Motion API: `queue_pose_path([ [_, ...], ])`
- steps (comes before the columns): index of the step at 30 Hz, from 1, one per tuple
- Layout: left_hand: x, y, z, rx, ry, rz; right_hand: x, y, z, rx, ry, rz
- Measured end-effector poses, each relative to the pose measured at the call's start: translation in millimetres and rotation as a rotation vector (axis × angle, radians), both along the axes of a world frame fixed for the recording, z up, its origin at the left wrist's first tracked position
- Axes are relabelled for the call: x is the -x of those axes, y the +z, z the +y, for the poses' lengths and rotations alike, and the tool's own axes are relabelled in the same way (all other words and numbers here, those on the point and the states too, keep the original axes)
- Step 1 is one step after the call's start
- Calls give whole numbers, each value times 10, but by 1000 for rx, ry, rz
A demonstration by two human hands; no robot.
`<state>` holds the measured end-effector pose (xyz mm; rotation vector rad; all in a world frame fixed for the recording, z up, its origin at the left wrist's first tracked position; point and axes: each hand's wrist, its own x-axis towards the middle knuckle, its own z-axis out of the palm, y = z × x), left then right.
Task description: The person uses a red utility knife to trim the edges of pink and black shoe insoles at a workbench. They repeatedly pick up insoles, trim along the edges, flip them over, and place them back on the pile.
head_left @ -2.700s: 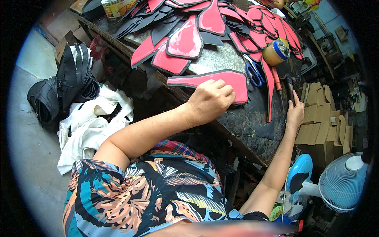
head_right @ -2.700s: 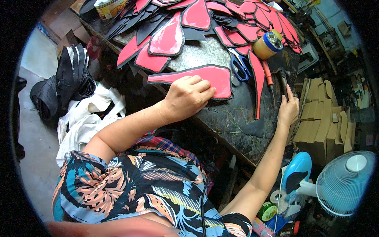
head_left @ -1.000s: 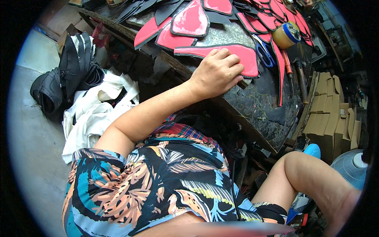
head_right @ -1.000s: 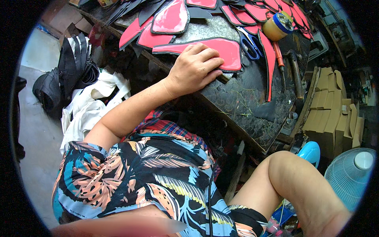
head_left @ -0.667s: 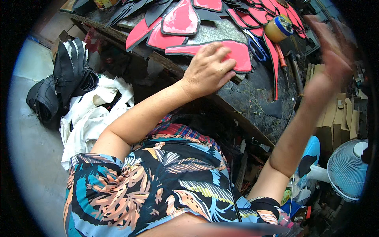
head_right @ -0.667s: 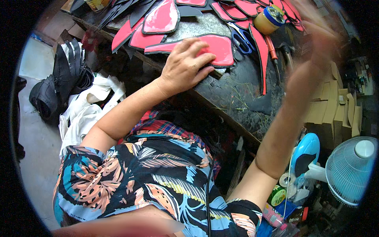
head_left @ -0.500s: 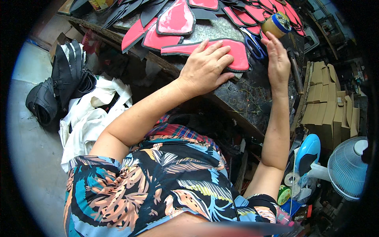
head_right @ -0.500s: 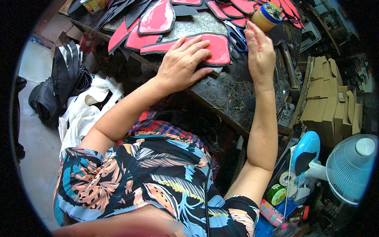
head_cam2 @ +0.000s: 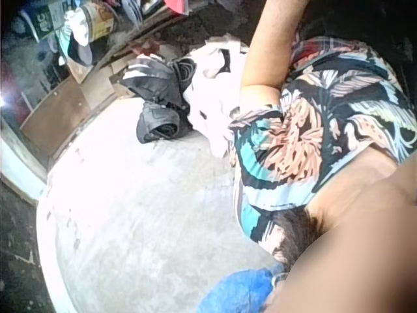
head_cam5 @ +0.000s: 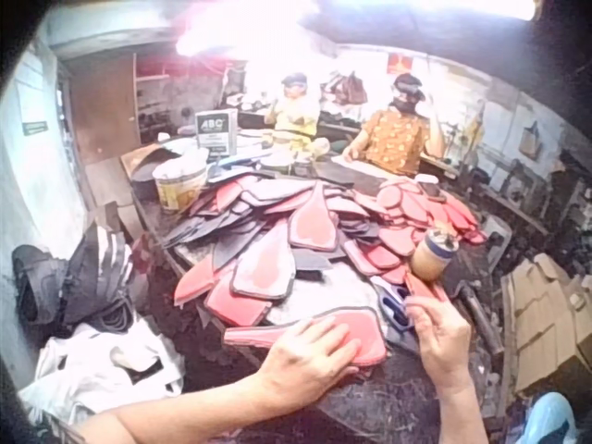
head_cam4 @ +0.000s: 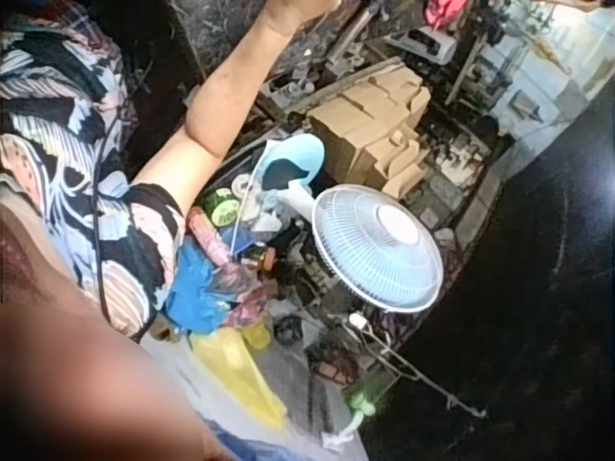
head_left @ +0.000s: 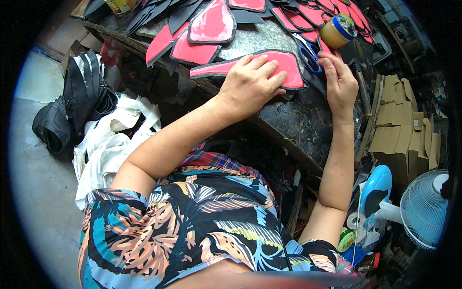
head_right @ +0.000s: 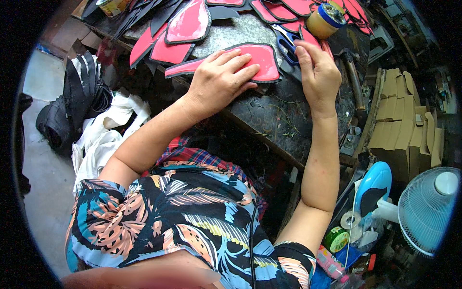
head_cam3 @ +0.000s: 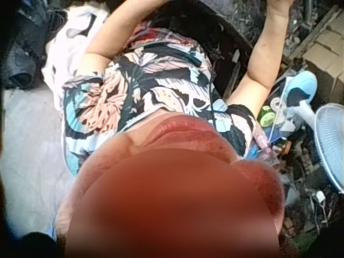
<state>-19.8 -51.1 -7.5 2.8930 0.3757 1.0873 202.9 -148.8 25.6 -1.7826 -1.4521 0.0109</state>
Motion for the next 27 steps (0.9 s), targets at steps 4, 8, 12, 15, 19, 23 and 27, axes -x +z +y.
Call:
queue_pose_path([
  [4, 119, 238, -33, 273, -29, -125, 73, 81, -46, 65, 152, 215],
  [8, 289, 471, -121, 749, -175, -434, 186, 182, -52, -111, 511, 442],
  [12, 200, 401, -141, 981, -198, -351, 283, 172, -95, 26, 431, 616],
  [15, 104, 234, -48, 1219, -216, -262, 288, 130, -81, 82, 311, 559],
  [19, 59, 157, 77, 1334, -338, -229, 270, 104, -54, 109, 319, 606],
  [23, 79, 253, 244, 1875, -711, -350, 302, 129, -57, 70, 327, 650],
  [27, -83, 208, 194, 1522, -803, -334, 386, 113, -68, 135, 388, 829],
])
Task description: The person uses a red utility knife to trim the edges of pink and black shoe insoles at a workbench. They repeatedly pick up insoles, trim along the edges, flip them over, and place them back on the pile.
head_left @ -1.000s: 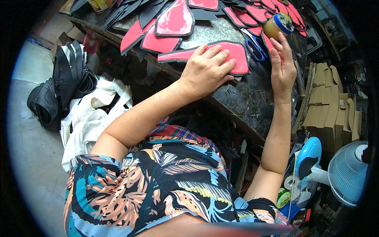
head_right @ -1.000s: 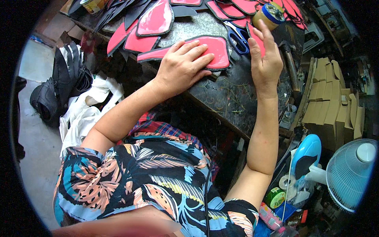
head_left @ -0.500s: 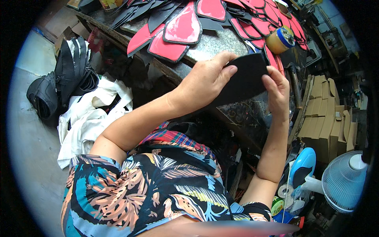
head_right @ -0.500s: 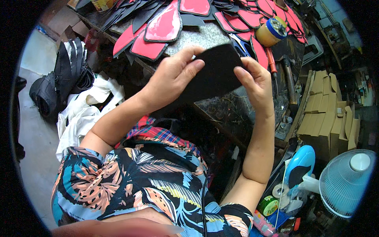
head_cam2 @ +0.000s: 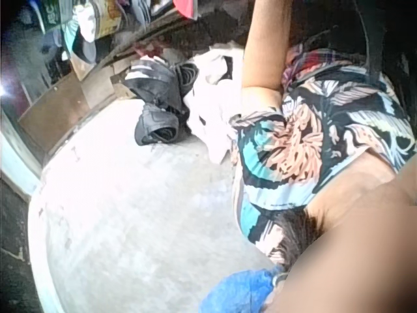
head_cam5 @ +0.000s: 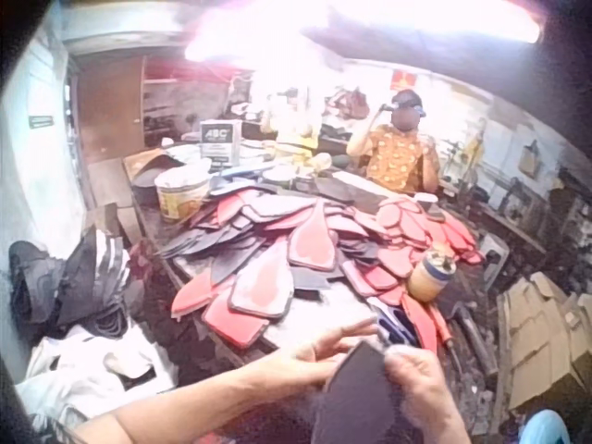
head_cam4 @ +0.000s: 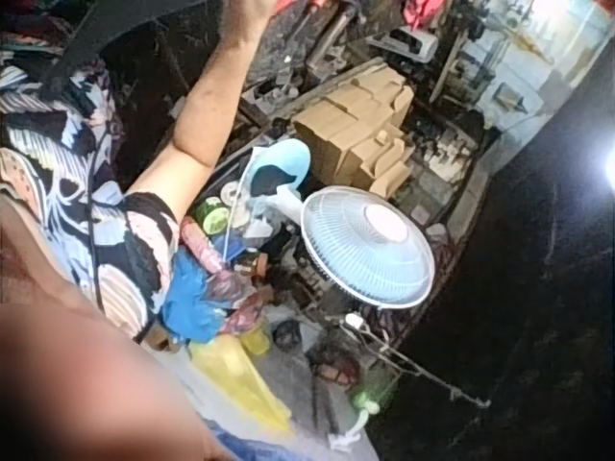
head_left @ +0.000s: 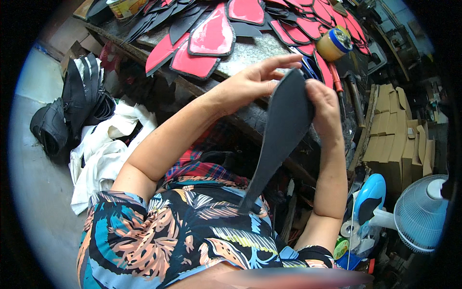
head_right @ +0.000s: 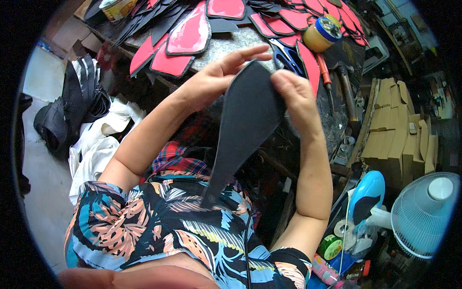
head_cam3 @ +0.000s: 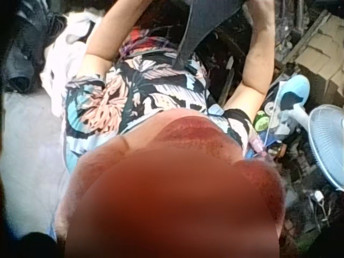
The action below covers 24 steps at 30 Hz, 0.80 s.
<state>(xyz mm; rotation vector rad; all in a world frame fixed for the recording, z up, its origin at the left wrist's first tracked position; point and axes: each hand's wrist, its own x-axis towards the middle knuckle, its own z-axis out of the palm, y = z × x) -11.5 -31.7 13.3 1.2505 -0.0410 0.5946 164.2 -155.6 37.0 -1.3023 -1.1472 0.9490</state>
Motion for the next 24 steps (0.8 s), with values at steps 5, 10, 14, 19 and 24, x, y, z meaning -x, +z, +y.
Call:
queue_pose_path([
  [5, -71, -3, -49, -36, -76, -94, -62, -60, 11, -47, 151, -180],
  [10, 107, 299, 85, -97, 126, -129, -618, 54, -31, -100, -498, -737],
  [14, 131, 326, 269, -389, 129, 190, -1062, 64, -235, 484, -849, -1101],
  [19, -27, -35, 262, -1255, 646, 537, -1215, -98, -277, 682, -631, -1228],
  [24, -42, -216, 271, -1313, 827, 315, -1239, 46, -321, 486, -803, -1223],
])
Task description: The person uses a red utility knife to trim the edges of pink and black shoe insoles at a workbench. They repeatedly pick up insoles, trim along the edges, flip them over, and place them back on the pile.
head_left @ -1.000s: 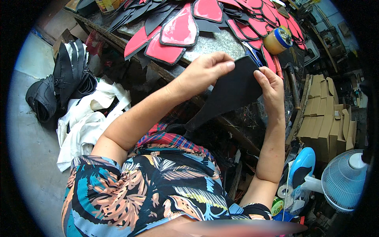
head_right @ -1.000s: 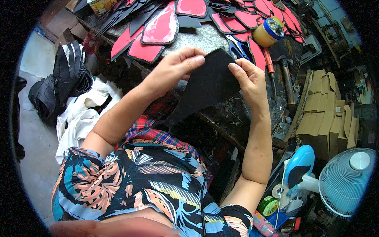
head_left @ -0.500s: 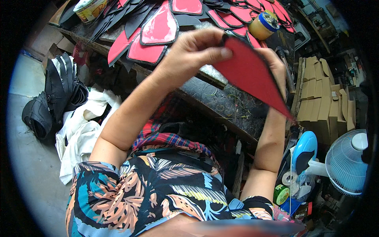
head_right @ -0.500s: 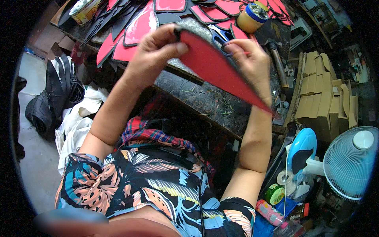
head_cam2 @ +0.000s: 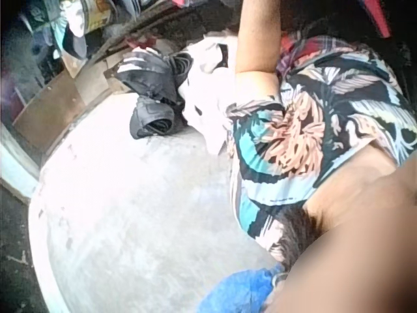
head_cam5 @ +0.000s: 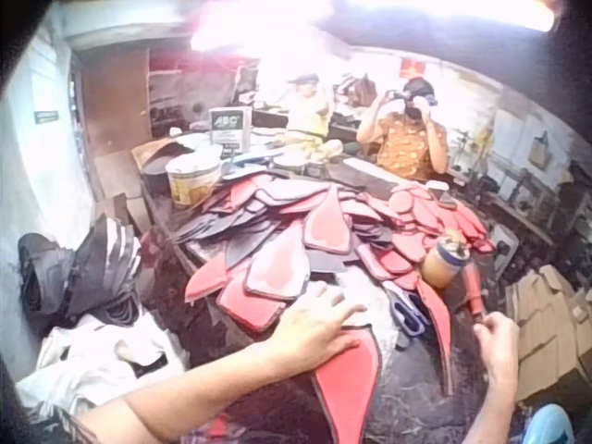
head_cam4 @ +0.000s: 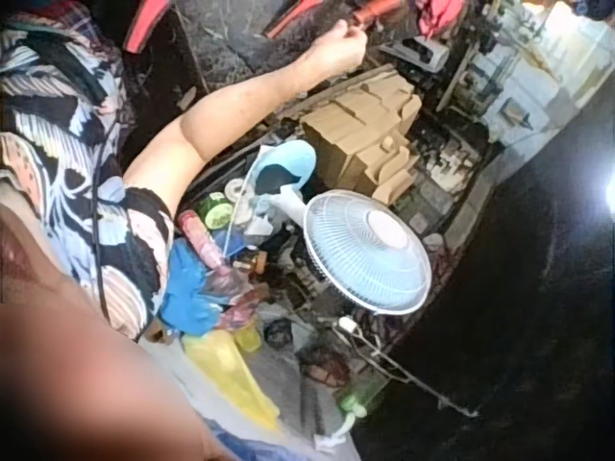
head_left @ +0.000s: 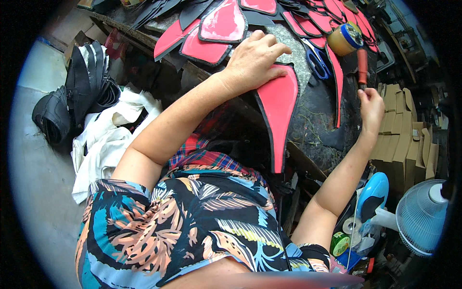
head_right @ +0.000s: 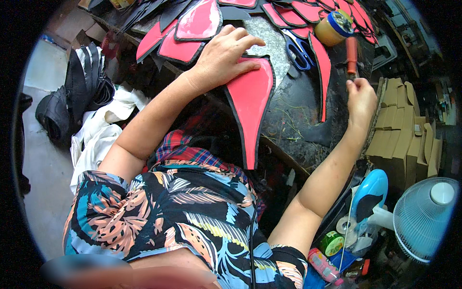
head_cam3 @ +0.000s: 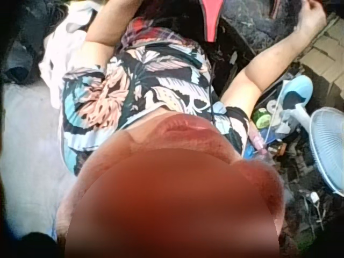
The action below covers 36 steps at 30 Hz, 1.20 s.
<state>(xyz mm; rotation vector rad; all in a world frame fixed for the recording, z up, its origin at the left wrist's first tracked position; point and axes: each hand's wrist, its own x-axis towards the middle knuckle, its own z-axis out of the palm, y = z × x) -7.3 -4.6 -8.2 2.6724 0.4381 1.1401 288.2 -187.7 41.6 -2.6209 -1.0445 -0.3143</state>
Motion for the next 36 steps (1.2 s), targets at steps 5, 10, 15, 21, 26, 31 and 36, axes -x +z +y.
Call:
queue_pose_path([
  [5, -32, 37, 80, 45, -119, 80, 390, -55, 233, -778, 389, 828],
  [10, -133, 56, 36, 93, -76, 111, 975, -141, 486, -836, 659, 1154],
  [15, -199, 84, 60, 180, -112, 180, 1213, -204, 686, -738, 607, 1154],
  [21, -281, 33, 98, 208, -81, 119, 1224, -410, 772, -877, 583, 1121],
  [26, -296, -25, 88, 171, -72, 81, 1246, -465, 777, -955, 530, 1116],
  [31, -301, -25, 75, 176, -65, 90, 1275, -461, 788, -985, 510, 1119],
  [36, -293, -18, 62, 165, -62, 97, 1286, -446, 787, -992, 504, 1116],
])
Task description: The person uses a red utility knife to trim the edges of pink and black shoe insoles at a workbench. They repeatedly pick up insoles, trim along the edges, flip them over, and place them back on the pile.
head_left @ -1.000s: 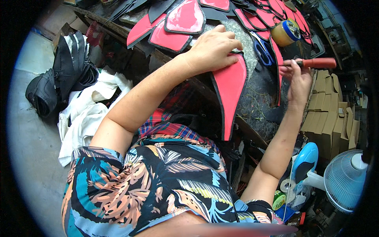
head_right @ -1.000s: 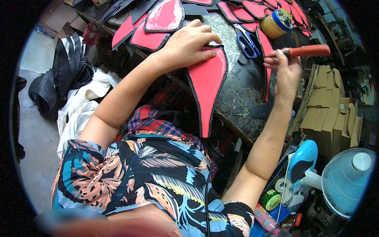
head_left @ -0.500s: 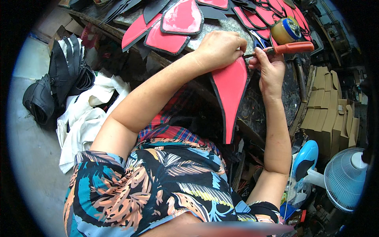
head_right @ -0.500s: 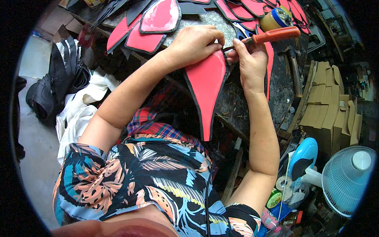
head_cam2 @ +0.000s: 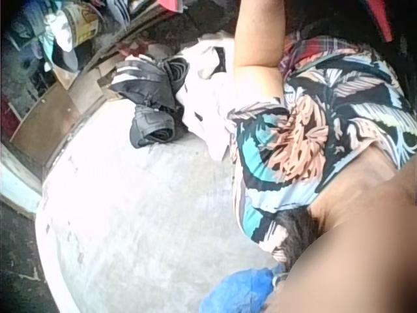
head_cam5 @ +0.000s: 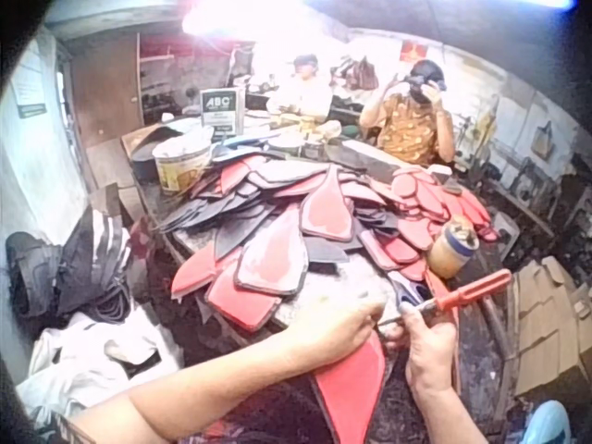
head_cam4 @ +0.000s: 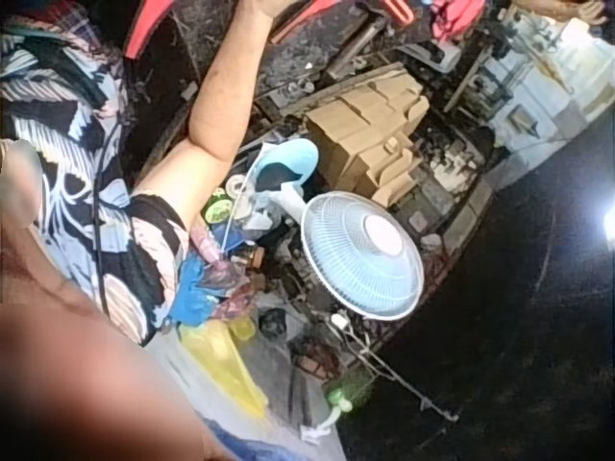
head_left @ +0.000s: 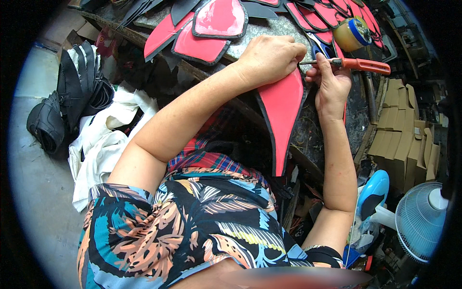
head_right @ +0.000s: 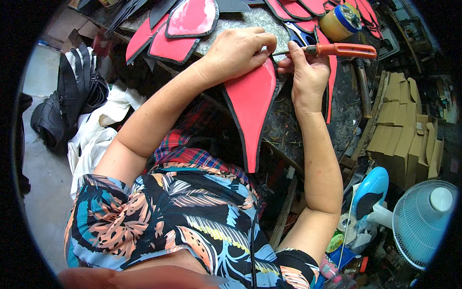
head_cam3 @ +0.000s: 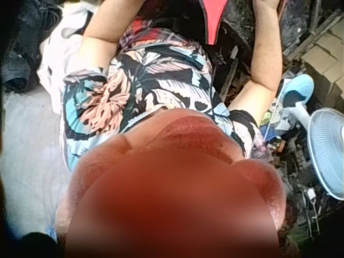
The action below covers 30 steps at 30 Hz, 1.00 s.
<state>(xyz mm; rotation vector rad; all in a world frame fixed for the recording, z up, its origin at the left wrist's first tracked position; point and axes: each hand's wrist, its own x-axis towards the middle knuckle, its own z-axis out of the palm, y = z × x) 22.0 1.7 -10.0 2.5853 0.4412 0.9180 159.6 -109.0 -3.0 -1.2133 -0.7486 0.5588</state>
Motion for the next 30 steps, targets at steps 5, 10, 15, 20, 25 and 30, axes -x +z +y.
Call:
queue_pose_path([
  [5, -2, -3, -9, -33, 15, -30, 15, -3, 9, 6, -12, -11],
  [10, -8, -9, -7, -33, 21, -19, 0, -16, 11, 54, -2, -94],
  [15, -7, -12, -5, -29, 24, -21, 10, -17, 3, 87, -5, -126],
  [20, -8, -11, -12, -8, 32, -1, 27, -8, 10, 31, -50, -36],
  [25, -7, -13, -5, 7, 21, -8, 24, -2, 18, 56, -35, -65],
  [30, -8, -20, 17, 2, 13, -4, 34, 70, 49, 159, -8, -108],
])
